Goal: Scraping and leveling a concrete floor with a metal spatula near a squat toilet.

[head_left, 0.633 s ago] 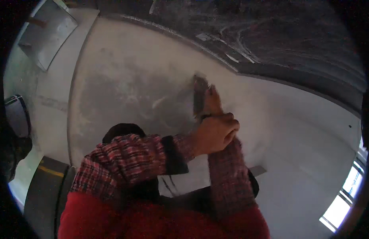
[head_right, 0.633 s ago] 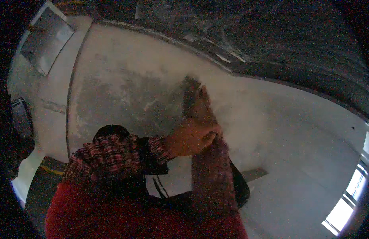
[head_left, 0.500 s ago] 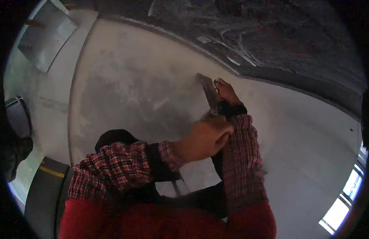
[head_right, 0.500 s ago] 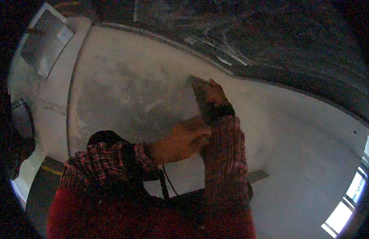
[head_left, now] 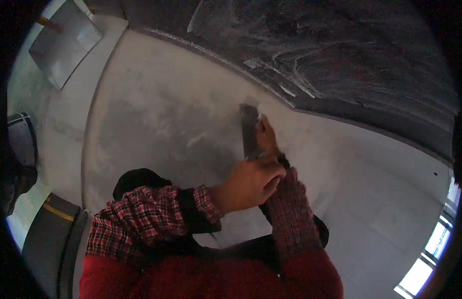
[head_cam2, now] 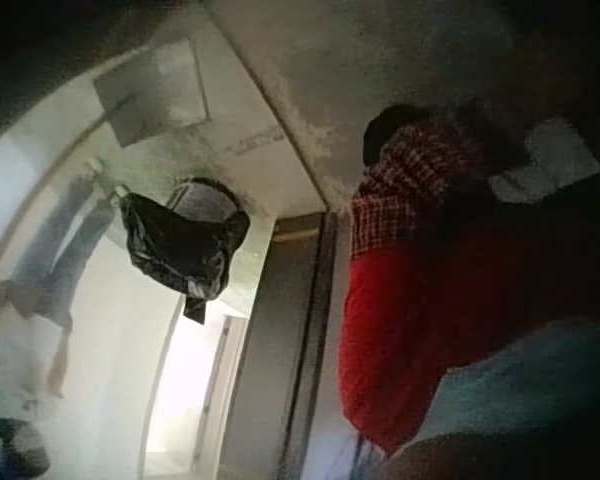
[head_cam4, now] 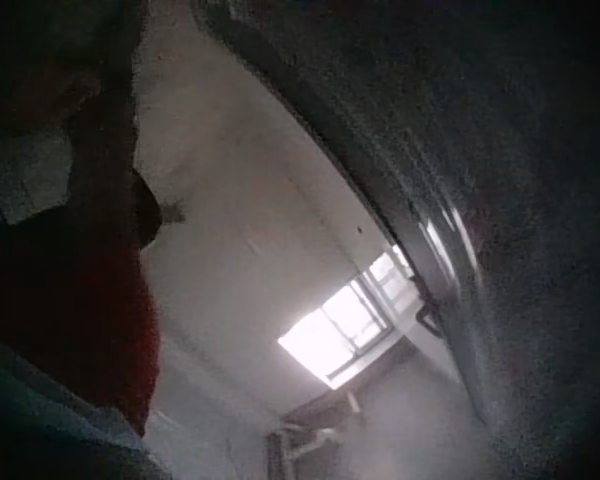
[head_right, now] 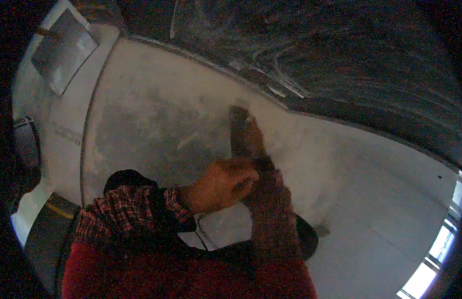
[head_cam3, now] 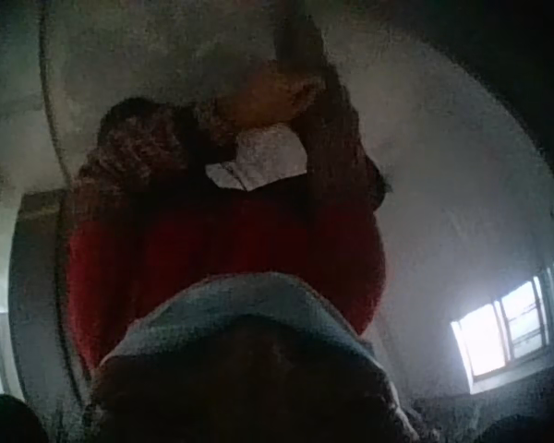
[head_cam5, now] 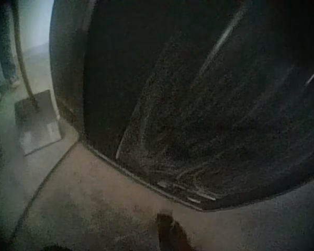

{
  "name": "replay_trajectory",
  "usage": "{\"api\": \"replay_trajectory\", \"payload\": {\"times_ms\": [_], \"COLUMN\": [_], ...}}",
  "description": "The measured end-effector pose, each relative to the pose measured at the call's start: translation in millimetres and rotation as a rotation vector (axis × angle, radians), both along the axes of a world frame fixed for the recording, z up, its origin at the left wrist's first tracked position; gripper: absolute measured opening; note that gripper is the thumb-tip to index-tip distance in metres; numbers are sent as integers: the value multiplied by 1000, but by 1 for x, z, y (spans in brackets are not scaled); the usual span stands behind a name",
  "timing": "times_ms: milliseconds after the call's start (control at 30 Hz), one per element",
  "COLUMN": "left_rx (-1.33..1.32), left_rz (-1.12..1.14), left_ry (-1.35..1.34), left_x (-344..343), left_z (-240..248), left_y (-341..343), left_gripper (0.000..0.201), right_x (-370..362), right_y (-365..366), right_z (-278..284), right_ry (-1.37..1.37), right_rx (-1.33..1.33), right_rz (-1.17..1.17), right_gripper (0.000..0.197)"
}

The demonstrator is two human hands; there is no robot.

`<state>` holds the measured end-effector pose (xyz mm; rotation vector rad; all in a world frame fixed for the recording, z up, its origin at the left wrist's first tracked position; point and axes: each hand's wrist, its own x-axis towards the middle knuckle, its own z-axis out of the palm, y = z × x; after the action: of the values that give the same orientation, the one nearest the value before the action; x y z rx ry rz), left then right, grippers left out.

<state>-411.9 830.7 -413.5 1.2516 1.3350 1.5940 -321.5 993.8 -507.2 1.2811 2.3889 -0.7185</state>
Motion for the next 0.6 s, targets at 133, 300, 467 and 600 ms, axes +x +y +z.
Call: {"api": "replay_trajectory", "payload": {"times_ms": [133, 300, 467, 600], "left_rx": [-54, -43, -79, -7], "left_rz": [-21, -19, 7, -24], "left_ry": [-7, -5, 2, -17], "left_x": [-5, -2, -15, -10], "left_z": [2, 11, 11, 19], "left_y": [-14, -17, -27, -26], "left_gripper": [17, 17, 18, 18], "right_x": [13, 24, 37, 20], "right_y": [-20, 42, 24, 82], "right_z": [-34, -78, -122, -108], "right_ry": [72, 333, 479, 244], "right_rx": [104, -86, 422, 25], "right_rz": [41, -231, 227, -225], "right_gripper": [43, 43, 50, 50]}}
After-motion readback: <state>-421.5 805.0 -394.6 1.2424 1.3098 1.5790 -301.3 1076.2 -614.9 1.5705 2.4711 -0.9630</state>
